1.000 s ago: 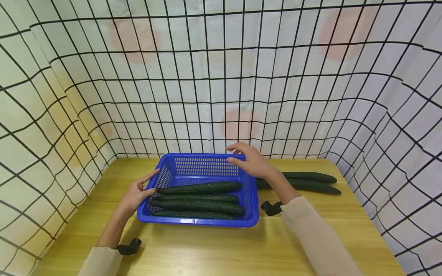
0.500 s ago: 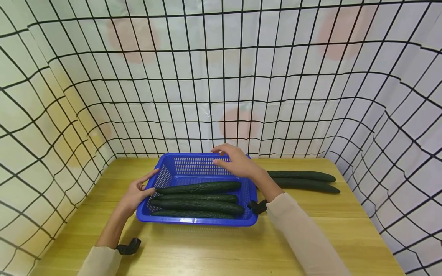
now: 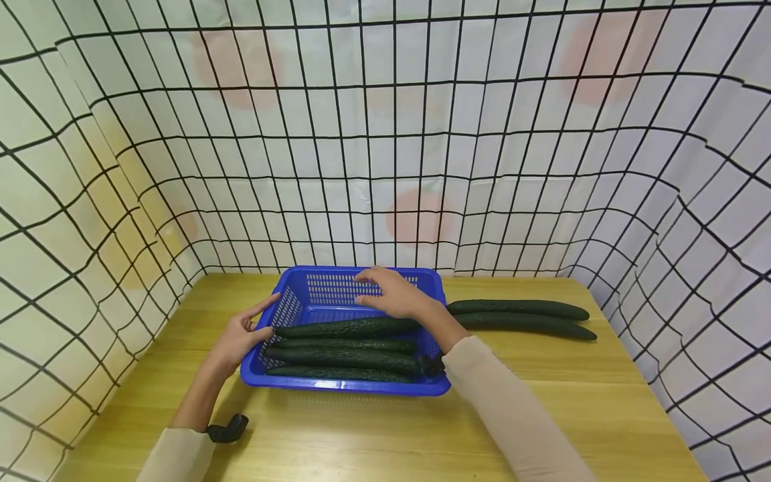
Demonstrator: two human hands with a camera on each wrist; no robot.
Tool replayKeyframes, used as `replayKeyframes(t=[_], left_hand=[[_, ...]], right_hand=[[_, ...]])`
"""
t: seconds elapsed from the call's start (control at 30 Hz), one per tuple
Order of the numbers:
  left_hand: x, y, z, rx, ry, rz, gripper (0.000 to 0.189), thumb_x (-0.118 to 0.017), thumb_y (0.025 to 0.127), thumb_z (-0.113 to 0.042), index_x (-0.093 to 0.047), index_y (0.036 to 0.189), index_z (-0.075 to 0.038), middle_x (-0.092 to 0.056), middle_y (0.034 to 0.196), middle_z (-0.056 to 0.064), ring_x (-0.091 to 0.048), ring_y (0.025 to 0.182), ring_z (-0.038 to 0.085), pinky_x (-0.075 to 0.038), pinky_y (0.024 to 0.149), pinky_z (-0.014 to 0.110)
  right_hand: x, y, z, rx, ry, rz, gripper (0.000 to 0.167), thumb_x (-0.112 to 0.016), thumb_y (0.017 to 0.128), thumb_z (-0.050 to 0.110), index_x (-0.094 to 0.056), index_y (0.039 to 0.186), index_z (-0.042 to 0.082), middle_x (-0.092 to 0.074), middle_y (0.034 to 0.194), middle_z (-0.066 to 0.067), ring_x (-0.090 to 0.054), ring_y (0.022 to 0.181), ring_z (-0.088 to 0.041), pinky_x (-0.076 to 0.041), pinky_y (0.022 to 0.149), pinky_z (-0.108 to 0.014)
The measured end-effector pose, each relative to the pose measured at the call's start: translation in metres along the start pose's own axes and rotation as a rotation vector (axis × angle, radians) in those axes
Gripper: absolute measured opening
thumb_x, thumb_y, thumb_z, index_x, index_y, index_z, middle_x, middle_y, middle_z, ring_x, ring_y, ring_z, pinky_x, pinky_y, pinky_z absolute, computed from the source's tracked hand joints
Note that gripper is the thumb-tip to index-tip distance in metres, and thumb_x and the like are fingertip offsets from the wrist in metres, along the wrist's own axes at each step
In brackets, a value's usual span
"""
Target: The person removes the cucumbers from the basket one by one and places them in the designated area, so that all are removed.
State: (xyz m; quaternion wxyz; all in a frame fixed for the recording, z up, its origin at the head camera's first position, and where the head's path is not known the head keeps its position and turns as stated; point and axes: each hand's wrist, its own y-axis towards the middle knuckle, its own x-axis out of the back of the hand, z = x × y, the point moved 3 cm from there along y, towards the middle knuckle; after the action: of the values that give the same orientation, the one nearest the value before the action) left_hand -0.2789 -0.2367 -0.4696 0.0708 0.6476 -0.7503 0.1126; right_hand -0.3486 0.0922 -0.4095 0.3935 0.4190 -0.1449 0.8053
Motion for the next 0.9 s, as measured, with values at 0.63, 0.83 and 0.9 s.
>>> replayKeyframes(t=[0.63,0.83,0.9], left_hand=[[-0.001,0.000,0.000,0.003,-0.052,0.009,0.075,-0.061,0.092,-0.001,-0.042,0.159,-0.030,-0.055,0.060,0.000,-0.065,0.050,0.016,-0.063,0.055,0.040],[-0.002,-0.001,0.000,0.004,-0.066,0.013,0.076,-0.062,0.092,-0.001,-0.041,0.159,-0.029,-0.062,0.066,0.003,-0.066,0.053,0.016,-0.063,0.056,0.039],[-0.002,-0.001,0.000,0.001,-0.075,0.013,0.076,-0.062,0.092,-0.001,-0.041,0.159,-0.029,-0.068,0.074,0.008,-0.069,0.057,0.018,-0.064,0.058,0.040]], right_hand=[[-0.037,0.003,-0.018,-0.054,-0.016,0.156,0.054,-0.065,0.101,0.036,-0.056,0.144,0.004,-0.059,0.143,-0.016,-0.056,0.132,-0.036,-0.048,0.110,-0.054],[-0.046,0.002,-0.022,-0.086,-0.049,0.212,0.053,-0.065,0.101,0.036,-0.057,0.143,0.006,-0.063,0.140,-0.013,-0.059,0.131,-0.030,-0.048,0.111,-0.050],[-0.047,0.001,-0.022,-0.110,-0.071,0.240,0.052,-0.064,0.101,0.037,-0.057,0.144,0.009,-0.062,0.142,-0.011,-0.057,0.134,-0.029,-0.047,0.113,-0.049]])
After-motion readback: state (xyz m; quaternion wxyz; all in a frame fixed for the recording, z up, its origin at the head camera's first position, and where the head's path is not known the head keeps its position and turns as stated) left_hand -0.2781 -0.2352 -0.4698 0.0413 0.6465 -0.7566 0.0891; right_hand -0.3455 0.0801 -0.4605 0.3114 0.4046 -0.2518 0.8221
